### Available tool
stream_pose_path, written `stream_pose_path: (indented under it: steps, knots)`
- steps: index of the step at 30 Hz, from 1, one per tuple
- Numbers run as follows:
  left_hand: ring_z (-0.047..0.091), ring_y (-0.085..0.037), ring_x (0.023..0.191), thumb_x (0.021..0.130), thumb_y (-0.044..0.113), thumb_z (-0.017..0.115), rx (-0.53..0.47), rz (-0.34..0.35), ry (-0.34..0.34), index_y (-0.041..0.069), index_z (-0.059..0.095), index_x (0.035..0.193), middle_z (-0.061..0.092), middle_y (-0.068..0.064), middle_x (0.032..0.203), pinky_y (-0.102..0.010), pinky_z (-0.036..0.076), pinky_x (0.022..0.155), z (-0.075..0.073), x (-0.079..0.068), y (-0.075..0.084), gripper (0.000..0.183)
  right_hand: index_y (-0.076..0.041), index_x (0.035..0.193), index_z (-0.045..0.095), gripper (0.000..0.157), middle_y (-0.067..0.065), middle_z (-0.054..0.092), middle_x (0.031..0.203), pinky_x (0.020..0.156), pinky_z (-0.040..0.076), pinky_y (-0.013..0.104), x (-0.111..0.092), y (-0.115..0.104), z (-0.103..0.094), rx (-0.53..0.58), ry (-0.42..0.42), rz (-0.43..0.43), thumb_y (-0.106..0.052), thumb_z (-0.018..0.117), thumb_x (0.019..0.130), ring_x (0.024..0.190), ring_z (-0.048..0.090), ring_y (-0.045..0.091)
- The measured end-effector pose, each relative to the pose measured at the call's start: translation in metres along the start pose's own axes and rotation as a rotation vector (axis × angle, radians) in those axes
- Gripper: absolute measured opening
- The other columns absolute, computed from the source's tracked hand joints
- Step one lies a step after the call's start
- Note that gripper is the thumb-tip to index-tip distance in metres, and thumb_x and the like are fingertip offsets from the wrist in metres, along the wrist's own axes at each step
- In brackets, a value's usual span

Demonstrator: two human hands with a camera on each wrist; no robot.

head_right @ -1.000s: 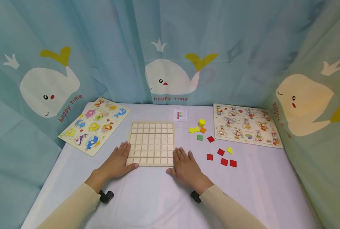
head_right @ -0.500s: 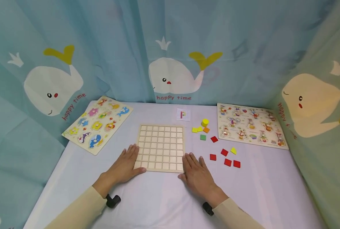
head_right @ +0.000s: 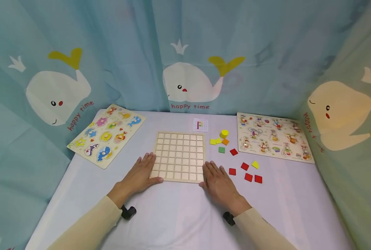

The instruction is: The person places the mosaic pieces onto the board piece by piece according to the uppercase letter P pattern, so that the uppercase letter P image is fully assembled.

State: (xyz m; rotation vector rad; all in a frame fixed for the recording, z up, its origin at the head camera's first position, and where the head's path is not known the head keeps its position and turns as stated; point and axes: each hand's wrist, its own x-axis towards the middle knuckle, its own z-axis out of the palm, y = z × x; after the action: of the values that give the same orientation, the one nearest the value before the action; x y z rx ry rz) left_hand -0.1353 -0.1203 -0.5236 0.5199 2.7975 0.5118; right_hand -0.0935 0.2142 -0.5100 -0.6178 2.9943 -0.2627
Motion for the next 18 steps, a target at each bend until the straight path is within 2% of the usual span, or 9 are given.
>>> stream_pose_path:
  steps: [10, 18]
  knots:
    - [0.005, -0.028, 0.166, 0.086, 0.054, 0.082, -0.109, 0.082, -0.114, 0.012, 0.024, 0.169, 0.017, -0.004, 0.177, -0.048, 0.002, 0.136, -0.024, 0.007, -0.038, 0.109, 0.004, 0.157, 0.043, 0.079, 0.023, 0.044, 0.164, 0.126, 0.033, 0.061, 0.002, -0.003, 0.001, 0.045, -0.017, 0.011, -0.036, 0.074, 0.098, 0.155, 0.037, 0.042]
    - [0.0, -0.026, 0.166, 0.084, 0.057, 0.083, -0.168, 0.091, -0.151, 0.017, 0.02, 0.17, 0.012, 0.0, 0.178, -0.049, -0.002, 0.136, -0.025, 0.014, -0.045, 0.114, 0.005, 0.157, 0.044, 0.078, 0.023, 0.046, 0.163, 0.126, 0.035, 0.058, 0.002, -0.002, 0.001, 0.035, -0.012, -0.007, -0.037, 0.074, 0.099, 0.155, 0.038, 0.041]
